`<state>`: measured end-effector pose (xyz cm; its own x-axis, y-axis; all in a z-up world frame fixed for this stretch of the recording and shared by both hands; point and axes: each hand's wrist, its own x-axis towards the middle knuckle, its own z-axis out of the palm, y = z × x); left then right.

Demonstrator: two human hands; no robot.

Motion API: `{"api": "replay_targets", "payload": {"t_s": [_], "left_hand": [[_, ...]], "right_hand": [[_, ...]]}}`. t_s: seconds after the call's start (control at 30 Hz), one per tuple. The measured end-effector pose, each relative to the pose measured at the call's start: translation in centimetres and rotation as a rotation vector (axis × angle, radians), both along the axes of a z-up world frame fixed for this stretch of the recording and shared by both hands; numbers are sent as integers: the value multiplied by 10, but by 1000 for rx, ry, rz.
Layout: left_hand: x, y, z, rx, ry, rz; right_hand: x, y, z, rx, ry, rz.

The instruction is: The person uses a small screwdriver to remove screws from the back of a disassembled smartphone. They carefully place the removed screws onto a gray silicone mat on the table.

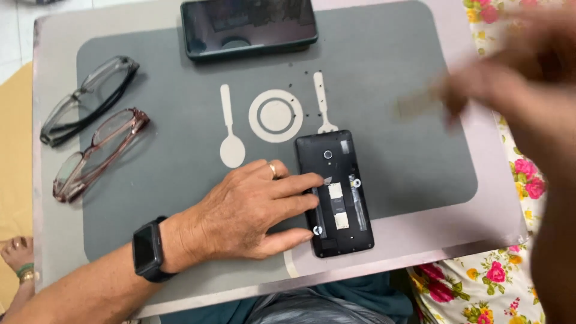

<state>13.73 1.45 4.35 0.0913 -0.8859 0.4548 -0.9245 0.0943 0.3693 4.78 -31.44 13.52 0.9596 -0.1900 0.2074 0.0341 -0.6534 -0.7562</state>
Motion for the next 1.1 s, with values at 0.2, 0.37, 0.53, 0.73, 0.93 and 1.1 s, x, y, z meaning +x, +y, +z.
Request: {"api": "replay_targets", "payload": {"t_s": [0.2,0.37,0.53,0.73,0.93,1.1], "left_hand": [[0,1,1,36,25,3],[2,2,0,5,60,3],[5,2,-2,-6,123,-11],[10,1,-8,39,110,-69],[2,2,-13,99,-150,-31],[-3,2,-12,53,-195,45]], "right_hand": [[100,-17,-80,667,-99,-285],[101,-3,-101,583,-56,-310],[92,0,-100,537,-48,-297],[31,-5,-97,587,-79,-312],[-130,81,-35,73,191,-639],[-155,70,-39,-115,9,-32]]}}
